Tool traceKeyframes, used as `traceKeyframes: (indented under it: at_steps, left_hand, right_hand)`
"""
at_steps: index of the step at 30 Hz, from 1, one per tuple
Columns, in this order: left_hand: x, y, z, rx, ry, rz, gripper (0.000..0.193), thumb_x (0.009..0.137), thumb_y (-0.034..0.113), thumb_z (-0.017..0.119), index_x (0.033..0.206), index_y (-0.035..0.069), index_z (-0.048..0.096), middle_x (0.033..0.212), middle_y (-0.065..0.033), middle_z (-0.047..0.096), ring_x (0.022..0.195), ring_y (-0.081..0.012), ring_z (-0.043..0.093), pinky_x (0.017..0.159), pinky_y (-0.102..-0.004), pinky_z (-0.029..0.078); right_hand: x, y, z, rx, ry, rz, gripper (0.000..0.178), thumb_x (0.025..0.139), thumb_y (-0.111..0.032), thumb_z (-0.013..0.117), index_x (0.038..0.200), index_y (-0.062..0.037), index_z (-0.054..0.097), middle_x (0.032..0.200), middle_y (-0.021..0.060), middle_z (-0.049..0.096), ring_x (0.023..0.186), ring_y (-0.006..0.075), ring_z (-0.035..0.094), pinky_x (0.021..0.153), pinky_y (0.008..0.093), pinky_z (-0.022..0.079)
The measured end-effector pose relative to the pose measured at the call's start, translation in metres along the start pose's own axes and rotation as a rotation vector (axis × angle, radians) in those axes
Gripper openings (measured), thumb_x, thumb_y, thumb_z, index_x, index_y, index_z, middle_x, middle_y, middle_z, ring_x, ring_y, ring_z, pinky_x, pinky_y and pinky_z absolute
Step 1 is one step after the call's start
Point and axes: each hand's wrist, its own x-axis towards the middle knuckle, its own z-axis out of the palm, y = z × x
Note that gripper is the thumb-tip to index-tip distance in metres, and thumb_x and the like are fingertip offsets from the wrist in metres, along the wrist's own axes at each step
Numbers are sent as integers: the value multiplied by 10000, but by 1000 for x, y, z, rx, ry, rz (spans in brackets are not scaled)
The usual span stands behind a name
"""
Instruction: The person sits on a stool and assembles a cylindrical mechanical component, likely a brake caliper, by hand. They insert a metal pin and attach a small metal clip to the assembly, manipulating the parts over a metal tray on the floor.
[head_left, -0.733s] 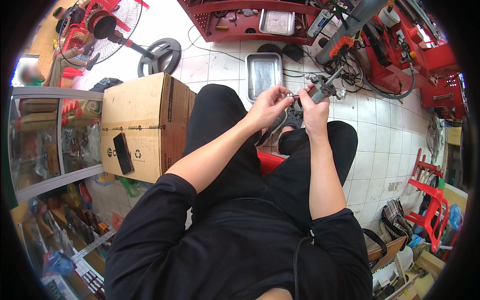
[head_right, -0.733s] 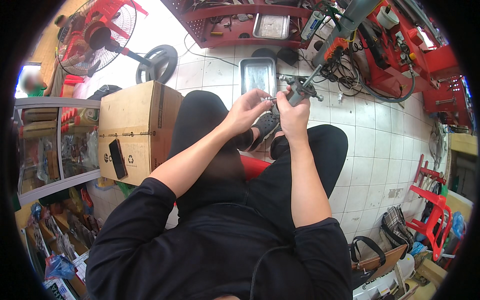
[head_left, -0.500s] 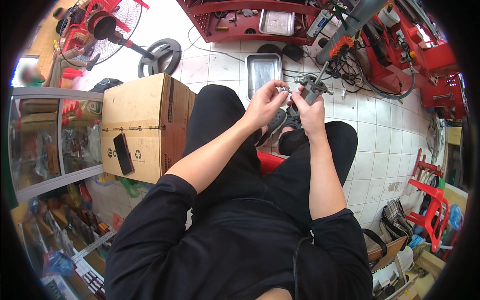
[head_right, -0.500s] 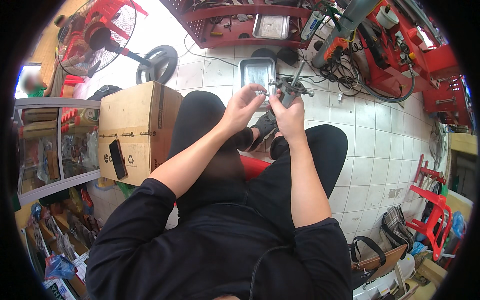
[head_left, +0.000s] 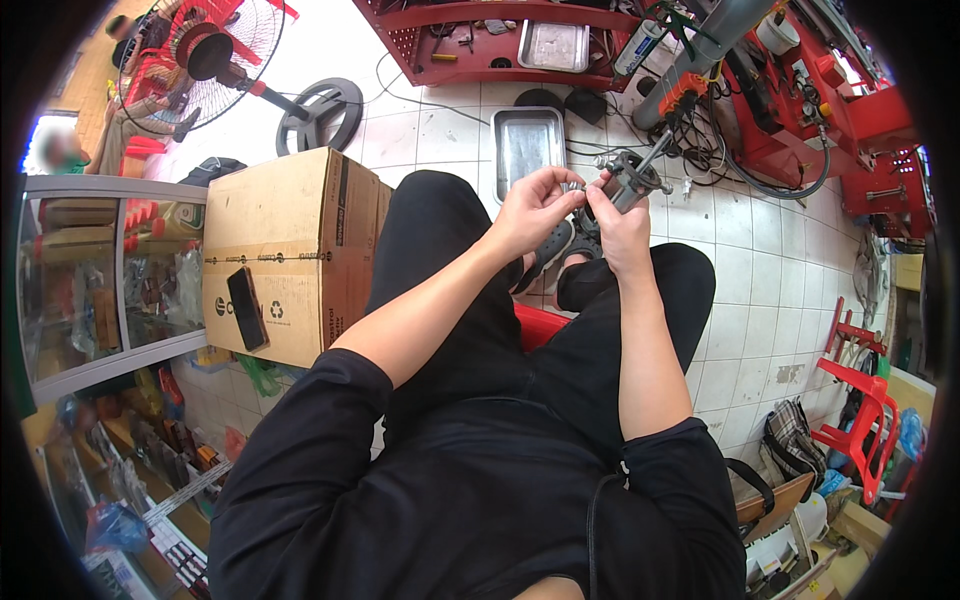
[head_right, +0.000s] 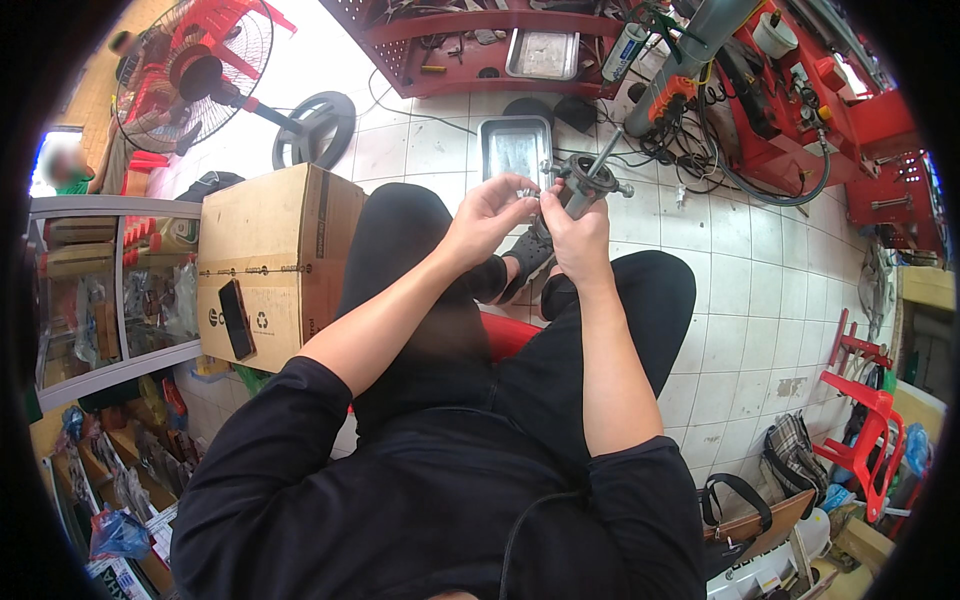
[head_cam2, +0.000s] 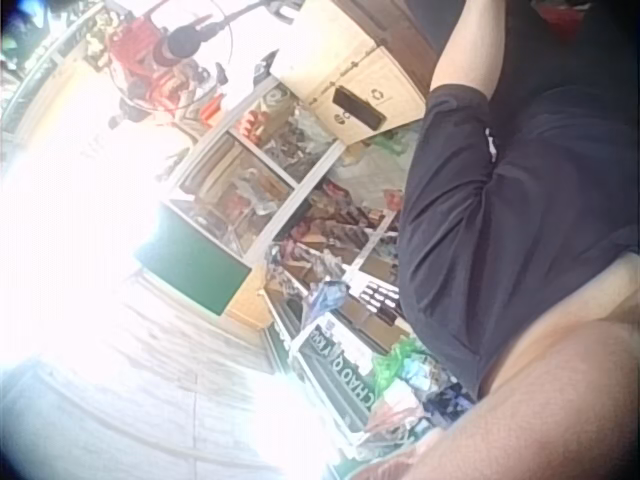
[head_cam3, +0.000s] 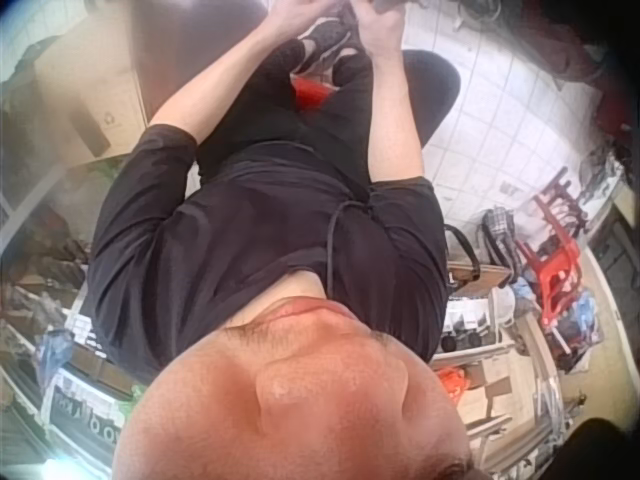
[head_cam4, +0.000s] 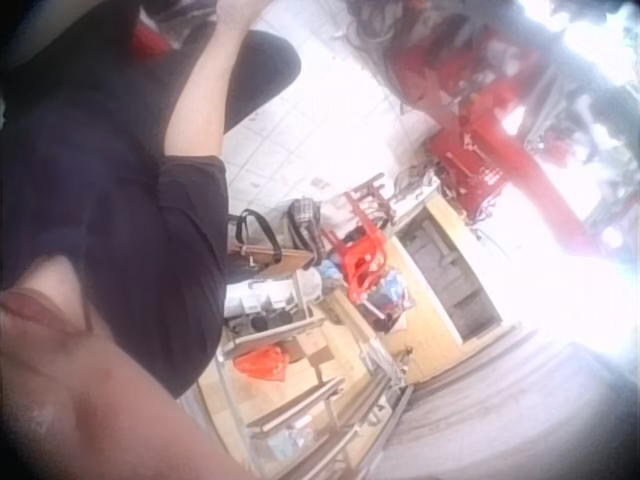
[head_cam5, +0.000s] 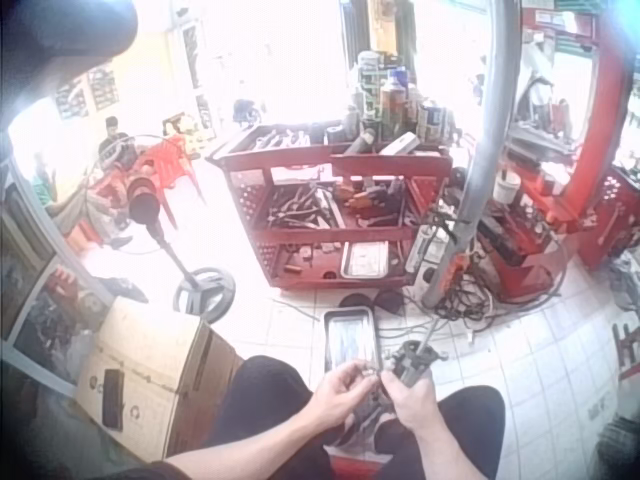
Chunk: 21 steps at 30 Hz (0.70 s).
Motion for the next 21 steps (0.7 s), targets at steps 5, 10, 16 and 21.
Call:
traceKeyframes:
  at_steps: [5, 10, 16, 21]
  left_hand:
    - [0, 3, -5, 70, 1, -111, 317, 795, 166, 713, 1016, -15, 572, 574, 111, 349, 521, 0, 290, 476, -183, 259]
    - [-2, 11, -6, 78, -19, -44, 325, 770, 184, 734, 989, -1, 580, 547, 117, 332, 502, 0, 278, 458, -193, 241]
    - [-1, 1, -9, 74, -25, -67, 285, 781, 163, 718, 993, 23, 589, 563, 105, 353, 507, -3, 281, 459, -198, 226]
    - [0, 4, -3, 38, 0, 6, 221, 817, 162, 688, 957, 14, 603, 586, 94, 393, 518, -2, 296, 461, -198, 230]
  right_hand:
    - [2, 4, -3, 18, 27, -26, 123, 827, -12, 600, 933, 13, 544, 828, 31, 586, 739, 97, 573, 661, 235, 471]
    - [1, 2, -1, 12, 37, -22, 135, 824, -11, 603, 941, 14, 541, 834, 35, 584, 736, 102, 574, 664, 241, 474]
    - [3, 6, -4, 34, 3, 2, 141, 821, -9, 608, 942, 16, 540, 837, 41, 587, 732, 106, 584, 653, 237, 476]
    - [1, 1, -2, -30, 29, -2, 147, 816, -5, 612, 943, 14, 541, 814, 31, 591, 727, 103, 589, 642, 232, 477]
